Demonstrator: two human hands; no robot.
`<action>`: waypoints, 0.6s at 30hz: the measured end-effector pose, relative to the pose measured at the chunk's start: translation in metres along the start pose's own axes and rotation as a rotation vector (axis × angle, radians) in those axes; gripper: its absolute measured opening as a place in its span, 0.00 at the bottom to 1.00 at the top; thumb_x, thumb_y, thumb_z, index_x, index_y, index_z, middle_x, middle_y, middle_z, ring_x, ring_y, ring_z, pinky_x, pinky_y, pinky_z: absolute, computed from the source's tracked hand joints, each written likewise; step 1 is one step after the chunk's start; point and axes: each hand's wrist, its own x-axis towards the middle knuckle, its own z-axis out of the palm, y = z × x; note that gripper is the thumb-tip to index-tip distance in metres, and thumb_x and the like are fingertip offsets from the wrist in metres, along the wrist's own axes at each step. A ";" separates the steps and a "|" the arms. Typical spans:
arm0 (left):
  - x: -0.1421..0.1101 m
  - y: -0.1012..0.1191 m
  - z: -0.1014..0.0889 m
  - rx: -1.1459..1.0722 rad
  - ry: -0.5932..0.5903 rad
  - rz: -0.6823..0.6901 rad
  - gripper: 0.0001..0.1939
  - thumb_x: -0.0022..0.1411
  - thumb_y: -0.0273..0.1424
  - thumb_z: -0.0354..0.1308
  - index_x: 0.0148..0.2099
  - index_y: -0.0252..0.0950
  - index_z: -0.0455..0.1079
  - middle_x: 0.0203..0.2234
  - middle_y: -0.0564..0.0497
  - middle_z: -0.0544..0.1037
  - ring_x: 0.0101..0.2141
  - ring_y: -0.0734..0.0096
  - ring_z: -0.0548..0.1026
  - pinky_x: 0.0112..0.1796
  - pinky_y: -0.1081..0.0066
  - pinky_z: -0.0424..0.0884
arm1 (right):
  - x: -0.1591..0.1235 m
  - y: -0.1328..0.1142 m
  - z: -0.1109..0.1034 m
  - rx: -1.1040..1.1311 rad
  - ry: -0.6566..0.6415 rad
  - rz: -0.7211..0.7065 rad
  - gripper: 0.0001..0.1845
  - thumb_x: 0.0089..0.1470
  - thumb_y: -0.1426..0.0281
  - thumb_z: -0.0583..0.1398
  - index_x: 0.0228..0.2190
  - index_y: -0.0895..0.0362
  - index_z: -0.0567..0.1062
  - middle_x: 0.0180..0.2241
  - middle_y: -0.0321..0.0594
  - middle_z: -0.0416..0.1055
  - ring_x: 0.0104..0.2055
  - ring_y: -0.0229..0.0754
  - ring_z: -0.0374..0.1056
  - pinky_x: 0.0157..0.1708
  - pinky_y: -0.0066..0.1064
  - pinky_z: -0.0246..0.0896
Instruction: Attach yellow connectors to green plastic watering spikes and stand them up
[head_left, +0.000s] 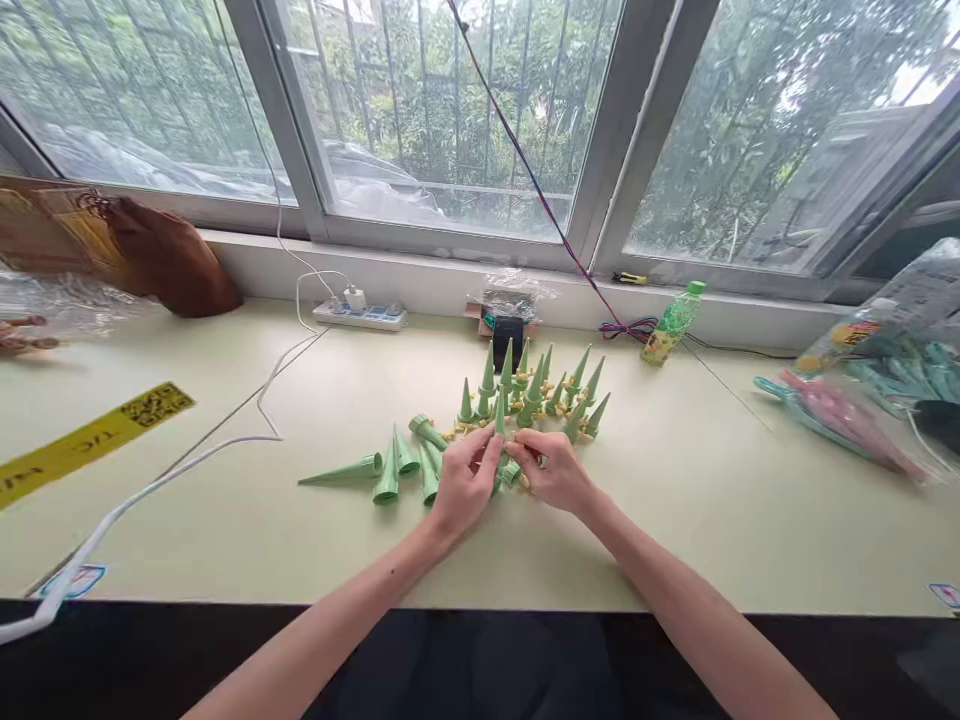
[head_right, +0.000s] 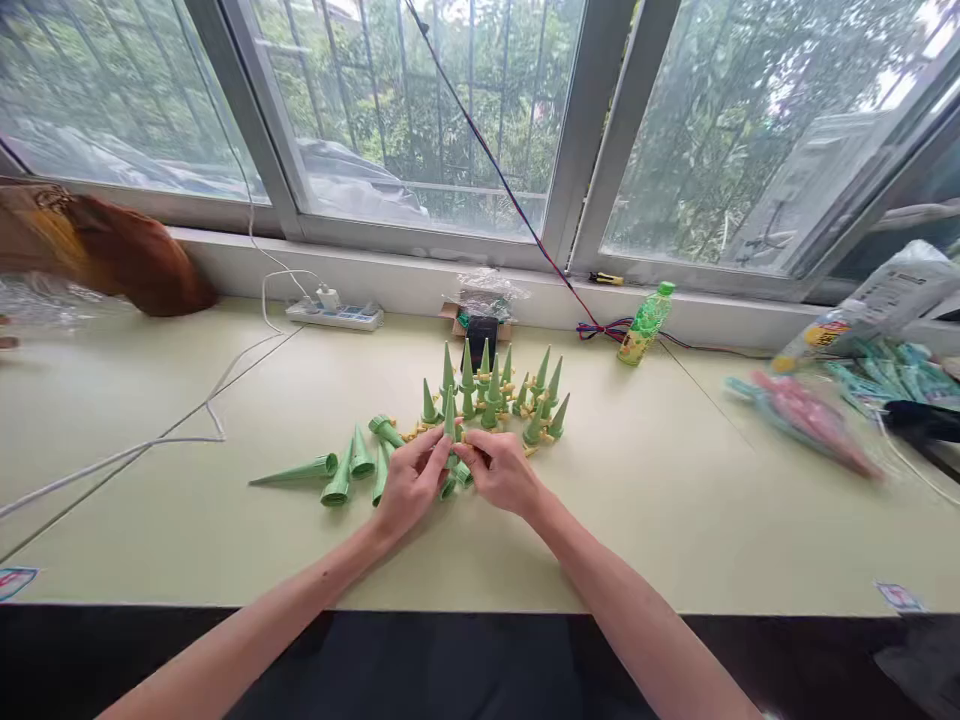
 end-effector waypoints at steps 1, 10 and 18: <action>0.000 0.000 0.000 -0.001 -0.002 -0.005 0.15 0.66 0.39 0.52 0.33 0.33 0.67 0.20 0.55 0.60 0.19 0.80 0.56 0.19 0.76 0.55 | -0.001 0.000 0.000 -0.007 -0.003 -0.008 0.20 0.62 0.66 0.53 0.21 0.55 0.52 0.18 0.29 0.47 0.21 0.32 0.42 0.21 0.26 0.41; -0.003 0.000 -0.003 -0.039 -0.029 -0.069 0.16 0.66 0.41 0.51 0.34 0.34 0.68 0.19 0.57 0.57 0.18 0.80 0.56 0.19 0.76 0.57 | -0.002 -0.004 0.000 -0.071 0.012 -0.073 0.19 0.62 0.69 0.53 0.21 0.55 0.51 0.18 0.29 0.48 0.20 0.32 0.42 0.21 0.26 0.42; -0.005 0.000 -0.002 -0.116 -0.118 -0.070 0.18 0.68 0.42 0.47 0.31 0.35 0.62 0.18 0.58 0.56 0.18 0.80 0.56 0.19 0.76 0.56 | -0.004 -0.013 0.006 -0.098 0.122 -0.106 0.19 0.56 0.72 0.55 0.20 0.55 0.50 0.16 0.27 0.47 0.18 0.31 0.42 0.20 0.25 0.43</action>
